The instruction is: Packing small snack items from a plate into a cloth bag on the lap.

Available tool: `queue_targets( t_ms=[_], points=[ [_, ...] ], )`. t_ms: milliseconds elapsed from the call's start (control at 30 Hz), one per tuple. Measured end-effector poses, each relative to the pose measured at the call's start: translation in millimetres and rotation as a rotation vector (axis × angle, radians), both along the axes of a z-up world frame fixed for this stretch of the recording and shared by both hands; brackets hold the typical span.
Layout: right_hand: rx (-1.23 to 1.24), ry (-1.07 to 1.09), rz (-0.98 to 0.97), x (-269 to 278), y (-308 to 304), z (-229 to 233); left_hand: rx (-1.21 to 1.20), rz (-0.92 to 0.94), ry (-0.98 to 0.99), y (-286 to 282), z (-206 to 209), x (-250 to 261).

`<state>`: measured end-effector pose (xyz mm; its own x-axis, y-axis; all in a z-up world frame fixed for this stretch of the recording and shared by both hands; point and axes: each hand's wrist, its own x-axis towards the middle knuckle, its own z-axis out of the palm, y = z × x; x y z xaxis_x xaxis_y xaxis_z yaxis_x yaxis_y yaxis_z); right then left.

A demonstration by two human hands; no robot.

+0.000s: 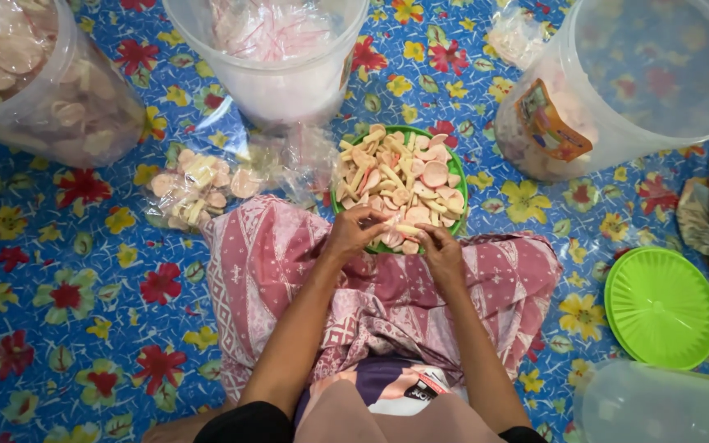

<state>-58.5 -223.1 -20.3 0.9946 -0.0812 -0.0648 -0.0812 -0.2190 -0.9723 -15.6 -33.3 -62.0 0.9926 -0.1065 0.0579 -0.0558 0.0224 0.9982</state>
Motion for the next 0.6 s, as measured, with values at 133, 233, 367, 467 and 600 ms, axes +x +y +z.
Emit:
queue_targets(
  t_ms=[133,233,367,467,600],
  points=[
    [0.009,0.039,-0.008,-9.9,4.9,14.3,0.004,-0.018,-0.018,-1.7,-1.2,1.4],
    [0.034,0.08,-0.021,-3.9,-1.7,-13.0,-0.001,-0.002,-0.007,-0.5,2.7,1.5],
    [0.088,0.136,-0.01,0.7,2.1,-23.7,0.102,-0.038,-0.075,-2.9,-13.5,5.2],
    [0.155,0.117,-0.018,11.5,4.1,-37.6,0.069,-0.05,-0.012,-9.4,-29.2,8.2],
    [0.168,0.171,-0.038,9.9,1.0,-42.3,0.144,-0.061,-0.086,-14.1,-39.4,9.2]
  ],
)
